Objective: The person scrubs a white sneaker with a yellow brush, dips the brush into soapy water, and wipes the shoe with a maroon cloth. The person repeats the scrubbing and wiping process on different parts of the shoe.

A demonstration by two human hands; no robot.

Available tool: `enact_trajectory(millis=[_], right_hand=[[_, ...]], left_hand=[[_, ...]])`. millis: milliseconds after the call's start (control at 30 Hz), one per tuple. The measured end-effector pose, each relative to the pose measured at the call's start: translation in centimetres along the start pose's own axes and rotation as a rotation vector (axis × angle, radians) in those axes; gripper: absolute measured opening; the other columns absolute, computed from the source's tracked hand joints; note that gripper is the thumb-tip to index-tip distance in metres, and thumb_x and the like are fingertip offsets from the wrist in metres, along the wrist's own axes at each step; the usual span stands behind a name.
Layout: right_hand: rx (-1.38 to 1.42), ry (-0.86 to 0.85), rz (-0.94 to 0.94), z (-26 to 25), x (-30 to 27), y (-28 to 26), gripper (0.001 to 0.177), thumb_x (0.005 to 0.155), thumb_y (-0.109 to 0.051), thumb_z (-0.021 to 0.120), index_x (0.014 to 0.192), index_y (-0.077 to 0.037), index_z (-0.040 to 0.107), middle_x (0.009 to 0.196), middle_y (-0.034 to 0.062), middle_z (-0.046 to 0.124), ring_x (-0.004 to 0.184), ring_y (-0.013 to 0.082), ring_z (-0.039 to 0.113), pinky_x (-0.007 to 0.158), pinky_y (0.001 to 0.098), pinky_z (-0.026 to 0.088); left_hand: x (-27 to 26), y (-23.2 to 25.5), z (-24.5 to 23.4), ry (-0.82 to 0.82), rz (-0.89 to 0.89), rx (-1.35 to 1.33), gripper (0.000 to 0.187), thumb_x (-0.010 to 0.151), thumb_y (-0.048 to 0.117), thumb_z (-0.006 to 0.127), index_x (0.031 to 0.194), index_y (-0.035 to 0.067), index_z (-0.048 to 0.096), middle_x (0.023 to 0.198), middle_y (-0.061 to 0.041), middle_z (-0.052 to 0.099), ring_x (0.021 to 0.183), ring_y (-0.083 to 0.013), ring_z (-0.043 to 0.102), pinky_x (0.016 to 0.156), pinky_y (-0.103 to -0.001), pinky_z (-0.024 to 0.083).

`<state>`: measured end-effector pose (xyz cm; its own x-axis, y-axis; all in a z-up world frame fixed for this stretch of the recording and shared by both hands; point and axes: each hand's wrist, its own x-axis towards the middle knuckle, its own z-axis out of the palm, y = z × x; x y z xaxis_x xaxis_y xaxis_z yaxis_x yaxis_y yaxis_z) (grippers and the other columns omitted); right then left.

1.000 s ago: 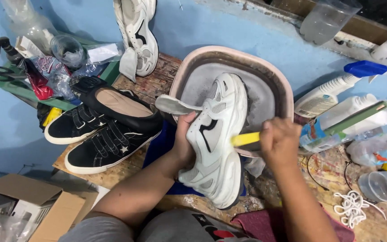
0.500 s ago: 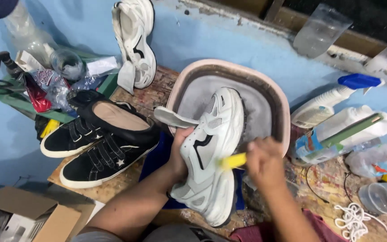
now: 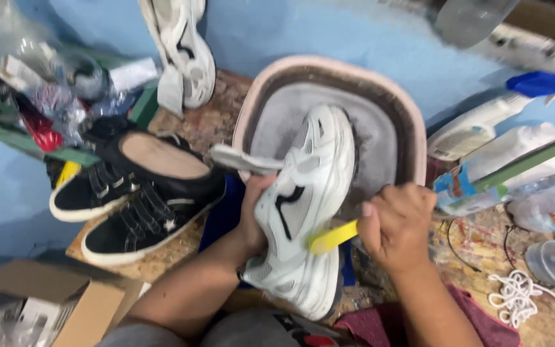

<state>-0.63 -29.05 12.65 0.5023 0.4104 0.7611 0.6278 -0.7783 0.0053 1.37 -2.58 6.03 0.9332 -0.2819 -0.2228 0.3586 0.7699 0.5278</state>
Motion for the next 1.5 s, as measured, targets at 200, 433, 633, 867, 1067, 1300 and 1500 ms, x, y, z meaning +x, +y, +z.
enact_trajectory(millis=[200, 433, 633, 867, 1067, 1300, 1500], right_hand=[[-0.23, 0.082, -0.037, -3.7, 7.7, 1.0, 0.04, 0.106, -0.027, 0.051, 0.068, -0.018, 0.053, 0.07, 0.0015, 0.045, 0.069, 0.0266, 0.046, 0.079, 0.041, 0.035], [-0.354, 0.005, -0.13, -5.6, 12.1, 3.0, 0.034, 0.105, -0.017, 0.056, 0.072, -0.011, 0.058, 0.068, 0.0033, 0.043, 0.075, 0.0263, 0.039, 0.079, 0.0418, 0.026], [-0.177, -0.051, -0.337, -0.8, 9.9, 5.2, 0.043, 0.101, -0.029, 0.05, 0.059, -0.019, 0.055, 0.058, -0.0002, 0.044, 0.063, 0.0269, 0.043, 0.07, 0.0423, 0.033], [-0.099, -0.065, -0.449, -5.3, 16.1, 0.6, 0.051, 0.101, -0.038, 0.049, 0.052, -0.023, 0.054, 0.047, -0.0046, 0.047, 0.052, 0.025, 0.045, 0.07, 0.0439, 0.037], [-0.295, -0.101, -0.37, -5.9, 17.0, 5.4, 0.033, 0.109, -0.03, 0.058, 0.081, -0.015, 0.068, 0.07, 0.0005, 0.054, 0.072, 0.026, 0.053, 0.082, 0.042, 0.036], [-0.046, -0.088, -0.409, -4.0, 14.7, 3.7, 0.034, 0.095, -0.033, 0.061, 0.063, -0.021, 0.064, 0.061, 0.0005, 0.056, 0.063, 0.0263, 0.051, 0.074, 0.045, 0.037], [-0.304, -0.101, -0.286, -4.3, 17.4, 8.4, 0.041, 0.114, -0.032, 0.054, 0.077, -0.017, 0.064, 0.068, -0.0029, 0.052, 0.072, 0.0226, 0.051, 0.087, 0.0396, 0.037]], left_hand=[[0.1, -0.1, 0.2, 0.058, -0.021, 0.002, 0.061, 0.087, 0.052, 0.058, 0.113, -0.001, 0.071, 0.115, -0.025, 0.074, 0.094, -0.0273, 0.066, 0.098, -0.039, 0.05], [-2.9, 1.7, 4.2, -0.058, 0.024, 0.107, 0.033, 0.091, 0.034, 0.05, 0.088, 0.006, 0.068, 0.093, -0.016, 0.07, 0.083, -0.0202, 0.063, 0.081, -0.033, 0.046], [0.4, -1.1, 0.6, 0.065, -0.15, -0.1, 0.048, 0.089, 0.044, 0.059, 0.105, 0.0, 0.072, 0.109, -0.023, 0.074, 0.096, -0.0298, 0.068, 0.101, -0.036, 0.048], [-2.1, 0.3, 3.4, 0.041, -0.159, -0.083, 0.049, 0.086, 0.048, 0.062, 0.099, 0.001, 0.073, 0.104, -0.024, 0.076, 0.088, -0.0265, 0.069, 0.09, -0.031, 0.051], [-1.7, 0.4, 2.3, -0.002, -0.17, 0.015, 0.055, 0.085, 0.049, 0.06, 0.102, -0.001, 0.073, 0.105, -0.025, 0.076, 0.088, -0.028, 0.07, 0.089, -0.034, 0.053], [-3.4, 0.8, 3.8, 0.06, -0.243, 0.09, 0.051, 0.086, 0.044, 0.058, 0.102, -0.002, 0.075, 0.1, -0.02, 0.078, 0.088, -0.0265, 0.072, 0.093, -0.036, 0.052], [-0.6, -1.1, -0.3, -0.065, -0.231, -0.081, 0.054, 0.089, 0.047, 0.058, 0.118, 0.004, 0.071, 0.123, -0.02, 0.072, 0.107, -0.034, 0.067, 0.105, -0.044, 0.047]])
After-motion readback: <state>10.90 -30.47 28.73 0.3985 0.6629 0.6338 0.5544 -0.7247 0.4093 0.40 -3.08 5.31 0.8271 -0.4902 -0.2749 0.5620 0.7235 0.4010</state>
